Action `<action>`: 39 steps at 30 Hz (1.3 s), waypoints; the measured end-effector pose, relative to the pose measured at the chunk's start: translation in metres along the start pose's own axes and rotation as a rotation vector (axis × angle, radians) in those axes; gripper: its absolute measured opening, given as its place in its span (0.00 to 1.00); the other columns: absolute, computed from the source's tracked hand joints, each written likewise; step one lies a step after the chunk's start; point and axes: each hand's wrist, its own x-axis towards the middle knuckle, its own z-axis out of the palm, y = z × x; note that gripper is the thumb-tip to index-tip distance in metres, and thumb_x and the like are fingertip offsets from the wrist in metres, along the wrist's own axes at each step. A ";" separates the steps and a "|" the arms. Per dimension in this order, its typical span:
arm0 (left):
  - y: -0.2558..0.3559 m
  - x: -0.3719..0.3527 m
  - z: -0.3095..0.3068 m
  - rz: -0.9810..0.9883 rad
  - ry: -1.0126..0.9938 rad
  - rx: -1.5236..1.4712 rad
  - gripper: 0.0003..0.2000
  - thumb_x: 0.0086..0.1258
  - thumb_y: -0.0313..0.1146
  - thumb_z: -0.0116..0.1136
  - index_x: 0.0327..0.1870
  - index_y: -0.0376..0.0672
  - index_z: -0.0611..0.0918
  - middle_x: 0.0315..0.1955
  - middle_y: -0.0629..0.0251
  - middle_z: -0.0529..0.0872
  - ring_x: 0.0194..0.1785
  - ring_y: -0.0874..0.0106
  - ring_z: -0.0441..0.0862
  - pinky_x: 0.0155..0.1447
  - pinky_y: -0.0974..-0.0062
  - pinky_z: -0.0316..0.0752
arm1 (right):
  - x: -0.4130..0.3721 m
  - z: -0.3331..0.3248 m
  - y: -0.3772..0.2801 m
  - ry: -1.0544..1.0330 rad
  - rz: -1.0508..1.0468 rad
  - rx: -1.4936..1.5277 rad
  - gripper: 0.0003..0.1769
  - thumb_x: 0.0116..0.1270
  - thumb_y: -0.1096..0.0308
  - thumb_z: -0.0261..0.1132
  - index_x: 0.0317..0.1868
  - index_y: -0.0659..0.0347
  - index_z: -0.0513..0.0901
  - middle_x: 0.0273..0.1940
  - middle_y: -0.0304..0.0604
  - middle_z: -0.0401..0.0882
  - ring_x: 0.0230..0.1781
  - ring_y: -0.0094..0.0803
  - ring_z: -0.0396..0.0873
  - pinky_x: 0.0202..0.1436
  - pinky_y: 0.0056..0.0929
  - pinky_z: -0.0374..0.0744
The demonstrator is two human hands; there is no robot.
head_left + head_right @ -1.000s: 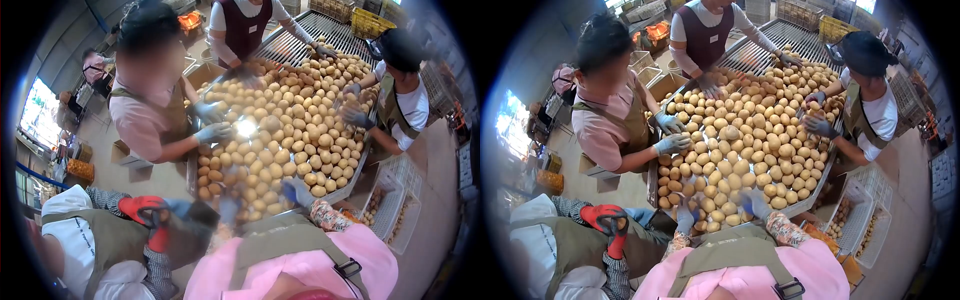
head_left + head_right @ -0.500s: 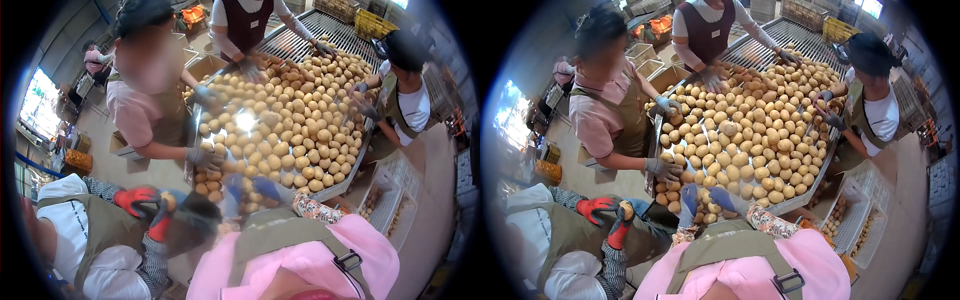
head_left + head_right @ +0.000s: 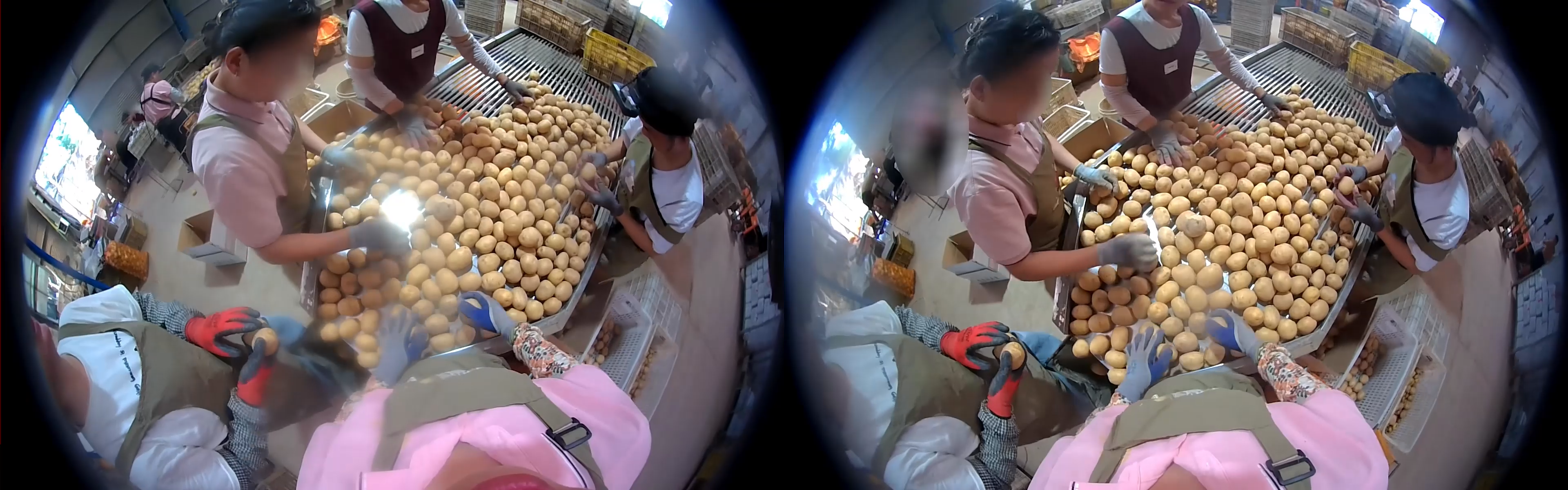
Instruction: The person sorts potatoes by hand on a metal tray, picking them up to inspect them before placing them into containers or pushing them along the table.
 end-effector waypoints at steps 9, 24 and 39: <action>-0.058 -0.078 -0.028 -0.368 -0.400 0.278 0.37 0.59 0.63 0.59 0.71 0.67 0.68 0.75 0.54 0.53 0.77 0.49 0.45 0.72 0.38 0.40 | -0.003 0.018 0.002 -0.044 -0.717 -0.757 0.18 0.61 0.61 0.63 0.52 0.52 0.81 0.50 0.42 0.80 0.47 0.44 0.78 0.51 0.41 0.77; -0.052 -0.062 -0.008 -0.620 -0.515 0.269 0.37 0.69 0.54 0.51 0.76 0.48 0.57 0.76 0.53 0.52 0.75 0.47 0.51 0.74 0.50 0.50 | 0.036 0.054 -0.045 -0.333 -0.309 -0.307 0.19 0.68 0.59 0.59 0.57 0.51 0.78 0.54 0.45 0.79 0.50 0.38 0.80 0.54 0.37 0.77; -0.056 -0.024 0.005 -0.589 0.004 0.079 0.27 0.73 0.42 0.49 0.73 0.51 0.65 0.73 0.56 0.59 0.75 0.54 0.56 0.75 0.50 0.49 | 0.039 0.121 0.029 -0.790 -0.690 -0.425 0.25 0.77 0.58 0.49 0.72 0.51 0.65 0.68 0.42 0.67 0.68 0.31 0.64 0.71 0.28 0.65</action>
